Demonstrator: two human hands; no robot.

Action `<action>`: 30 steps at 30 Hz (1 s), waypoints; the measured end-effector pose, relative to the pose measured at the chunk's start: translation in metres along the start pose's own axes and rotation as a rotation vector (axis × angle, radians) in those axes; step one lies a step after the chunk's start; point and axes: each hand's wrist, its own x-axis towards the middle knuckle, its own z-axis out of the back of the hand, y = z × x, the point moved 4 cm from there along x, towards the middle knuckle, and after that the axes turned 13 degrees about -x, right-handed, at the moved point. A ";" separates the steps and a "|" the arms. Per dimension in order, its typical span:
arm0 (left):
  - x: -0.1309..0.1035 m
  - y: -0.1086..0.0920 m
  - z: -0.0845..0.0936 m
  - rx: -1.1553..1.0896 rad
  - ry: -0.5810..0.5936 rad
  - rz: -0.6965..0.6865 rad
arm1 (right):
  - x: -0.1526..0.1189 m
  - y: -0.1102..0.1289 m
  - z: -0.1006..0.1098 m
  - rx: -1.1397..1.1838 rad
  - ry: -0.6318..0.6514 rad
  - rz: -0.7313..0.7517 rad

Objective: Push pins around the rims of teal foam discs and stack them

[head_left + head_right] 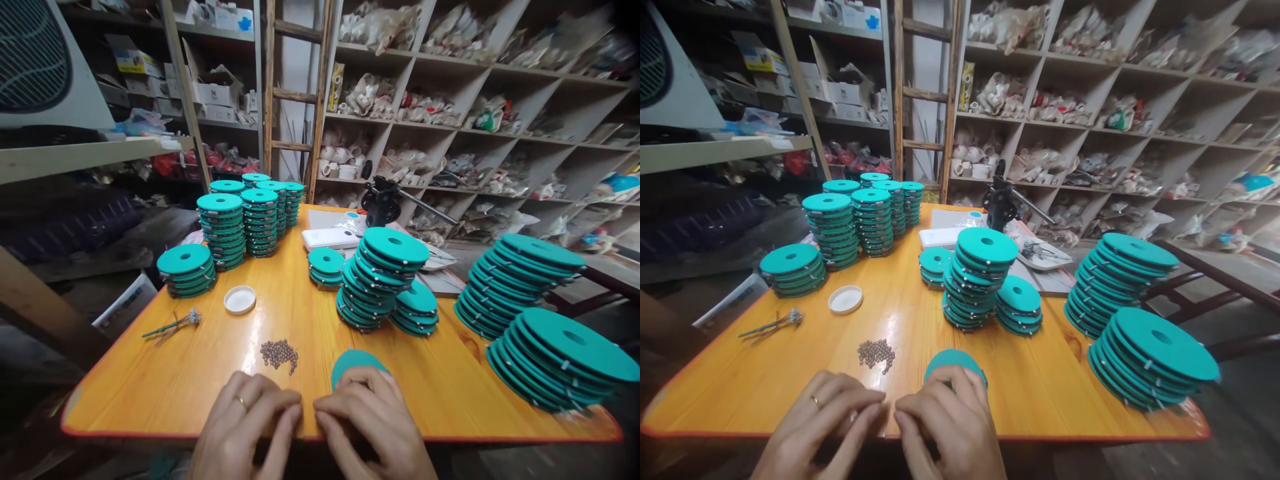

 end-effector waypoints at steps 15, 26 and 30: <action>0.028 0.020 -0.011 0.185 0.028 0.253 | 0.001 0.000 0.001 -0.024 -0.147 -0.028; 0.031 0.000 -0.014 -0.572 0.020 0.408 | -0.006 -0.004 -0.001 0.016 -0.173 -0.187; 0.025 0.007 -0.022 -0.764 0.074 0.616 | -0.008 -0.005 -0.001 0.029 -0.187 -0.252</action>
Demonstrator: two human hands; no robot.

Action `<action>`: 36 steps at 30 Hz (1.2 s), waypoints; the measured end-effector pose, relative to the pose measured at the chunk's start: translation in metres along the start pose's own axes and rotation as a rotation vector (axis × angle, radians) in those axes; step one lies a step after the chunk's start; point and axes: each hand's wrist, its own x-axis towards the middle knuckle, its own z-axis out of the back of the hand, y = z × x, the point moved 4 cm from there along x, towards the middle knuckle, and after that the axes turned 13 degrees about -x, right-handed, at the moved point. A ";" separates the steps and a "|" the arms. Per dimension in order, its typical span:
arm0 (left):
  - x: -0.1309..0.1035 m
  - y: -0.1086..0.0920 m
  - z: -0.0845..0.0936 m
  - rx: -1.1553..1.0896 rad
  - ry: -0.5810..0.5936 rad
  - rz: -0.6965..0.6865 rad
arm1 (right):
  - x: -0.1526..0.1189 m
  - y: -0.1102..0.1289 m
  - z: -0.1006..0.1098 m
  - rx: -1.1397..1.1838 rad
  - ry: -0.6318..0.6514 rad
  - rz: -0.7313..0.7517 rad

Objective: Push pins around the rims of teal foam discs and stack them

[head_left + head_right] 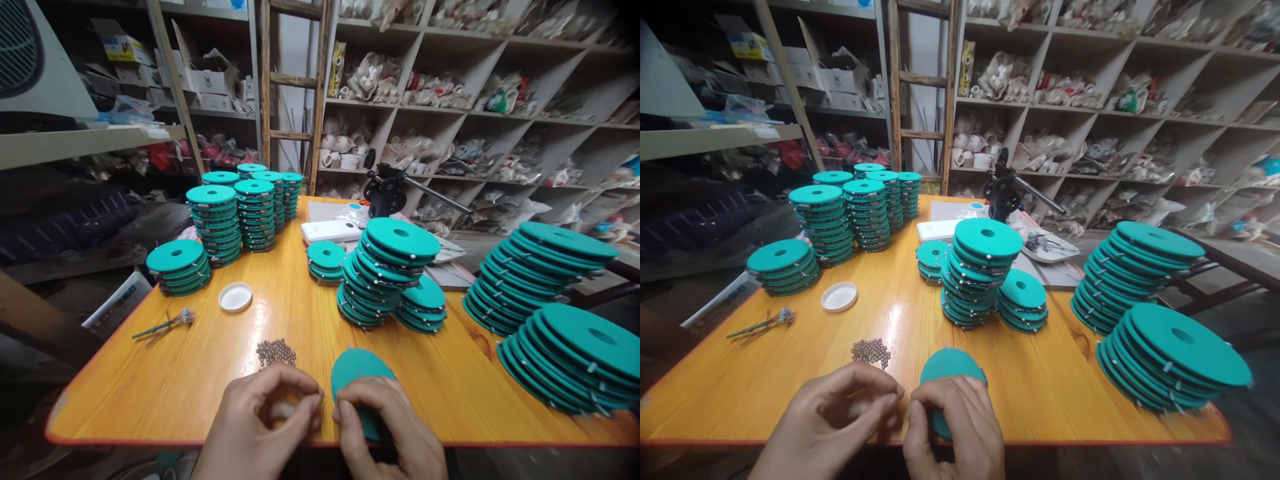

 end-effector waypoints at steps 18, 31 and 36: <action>-0.001 0.002 0.002 0.020 0.028 -0.004 | 0.000 -0.001 -0.003 0.012 -0.007 0.035; -0.001 0.006 0.004 -0.041 0.010 0.012 | -0.003 0.000 -0.005 0.044 0.009 0.014; -0.001 0.001 0.003 -0.017 0.017 0.047 | -0.003 -0.002 -0.007 0.052 -0.045 0.039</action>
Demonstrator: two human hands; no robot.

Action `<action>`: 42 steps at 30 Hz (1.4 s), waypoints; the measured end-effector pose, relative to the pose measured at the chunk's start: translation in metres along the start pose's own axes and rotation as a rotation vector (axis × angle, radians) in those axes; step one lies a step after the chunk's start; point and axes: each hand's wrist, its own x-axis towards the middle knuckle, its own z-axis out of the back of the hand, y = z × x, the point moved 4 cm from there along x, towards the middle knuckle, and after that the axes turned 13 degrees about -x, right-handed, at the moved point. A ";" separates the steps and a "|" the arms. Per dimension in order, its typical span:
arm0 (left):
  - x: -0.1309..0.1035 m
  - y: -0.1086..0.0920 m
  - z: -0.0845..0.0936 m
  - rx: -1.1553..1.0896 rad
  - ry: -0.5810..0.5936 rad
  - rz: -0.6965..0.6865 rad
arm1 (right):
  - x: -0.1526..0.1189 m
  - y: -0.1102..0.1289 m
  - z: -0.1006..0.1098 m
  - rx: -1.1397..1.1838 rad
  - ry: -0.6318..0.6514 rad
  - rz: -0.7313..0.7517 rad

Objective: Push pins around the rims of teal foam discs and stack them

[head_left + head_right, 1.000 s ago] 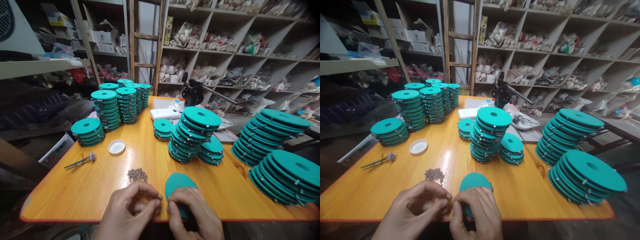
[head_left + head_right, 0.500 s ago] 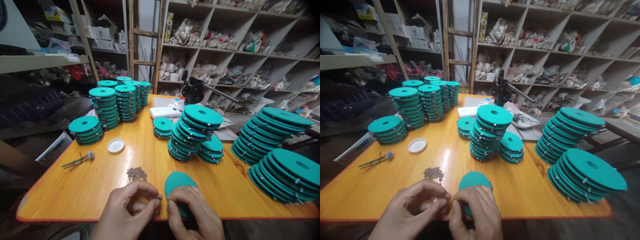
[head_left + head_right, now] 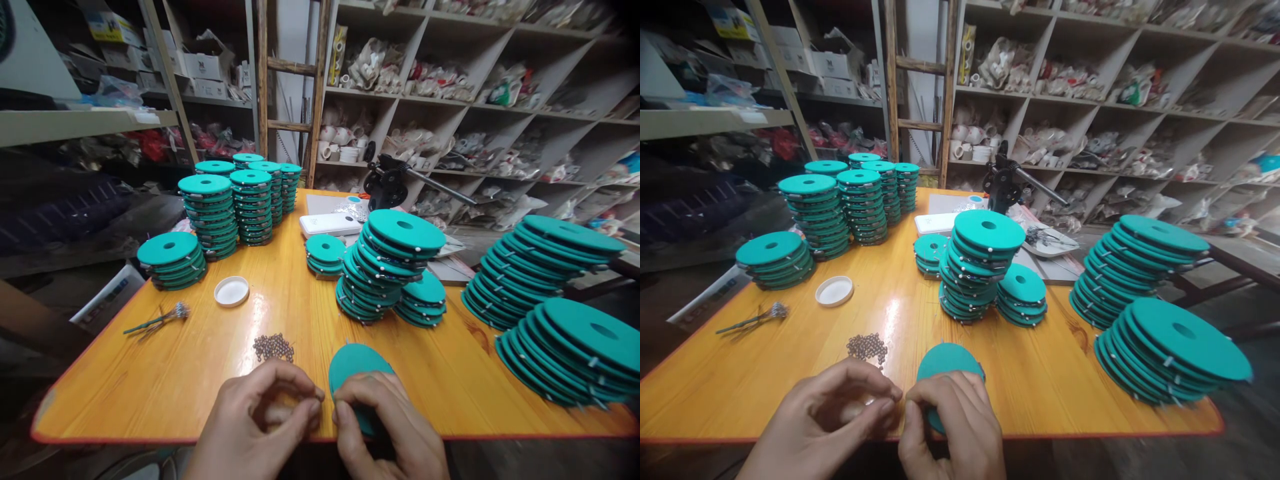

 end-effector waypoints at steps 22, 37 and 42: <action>-0.002 0.001 -0.001 -0.012 0.009 0.025 | 0.001 0.002 0.002 0.002 0.068 -0.023; -0.004 0.014 0.003 -0.024 0.006 0.028 | 0.000 0.002 0.003 0.004 0.090 -0.060; -0.005 0.005 0.002 -0.002 0.011 0.065 | -0.001 0.001 0.003 0.010 0.086 -0.072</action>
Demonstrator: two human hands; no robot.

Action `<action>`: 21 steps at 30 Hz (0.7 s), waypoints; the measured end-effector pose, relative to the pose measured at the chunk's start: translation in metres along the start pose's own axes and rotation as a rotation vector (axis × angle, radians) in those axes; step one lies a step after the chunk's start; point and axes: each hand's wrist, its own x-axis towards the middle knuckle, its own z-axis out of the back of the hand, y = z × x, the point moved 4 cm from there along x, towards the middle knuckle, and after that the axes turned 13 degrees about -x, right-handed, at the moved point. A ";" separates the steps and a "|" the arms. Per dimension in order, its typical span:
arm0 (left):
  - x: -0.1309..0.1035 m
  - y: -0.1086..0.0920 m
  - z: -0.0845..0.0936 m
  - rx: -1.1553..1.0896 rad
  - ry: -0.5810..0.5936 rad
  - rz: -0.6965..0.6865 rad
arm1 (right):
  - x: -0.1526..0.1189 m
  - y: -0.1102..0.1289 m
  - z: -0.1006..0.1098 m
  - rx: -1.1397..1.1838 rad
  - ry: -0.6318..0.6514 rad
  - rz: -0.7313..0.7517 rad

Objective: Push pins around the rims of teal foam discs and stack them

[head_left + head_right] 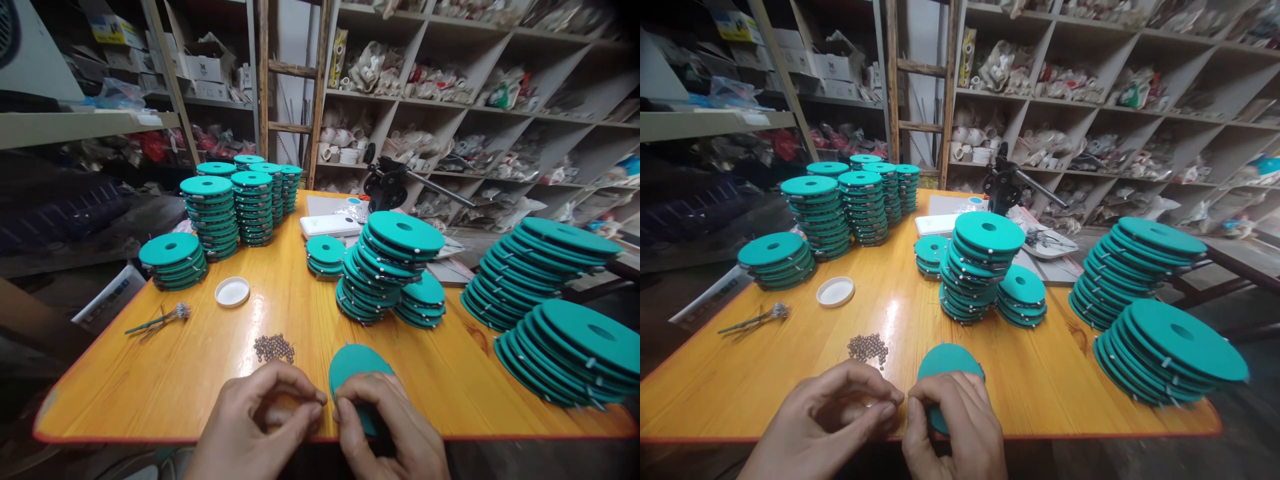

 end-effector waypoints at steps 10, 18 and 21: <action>0.002 -0.004 -0.003 -0.005 -0.006 0.028 | 0.000 0.000 0.001 -0.011 0.001 -0.001; 0.002 -0.008 -0.003 -0.003 -0.006 0.056 | 0.001 -0.001 -0.003 -0.013 -0.041 0.085; 0.002 -0.007 -0.002 0.011 0.004 0.020 | 0.002 0.000 -0.003 -0.010 -0.059 0.147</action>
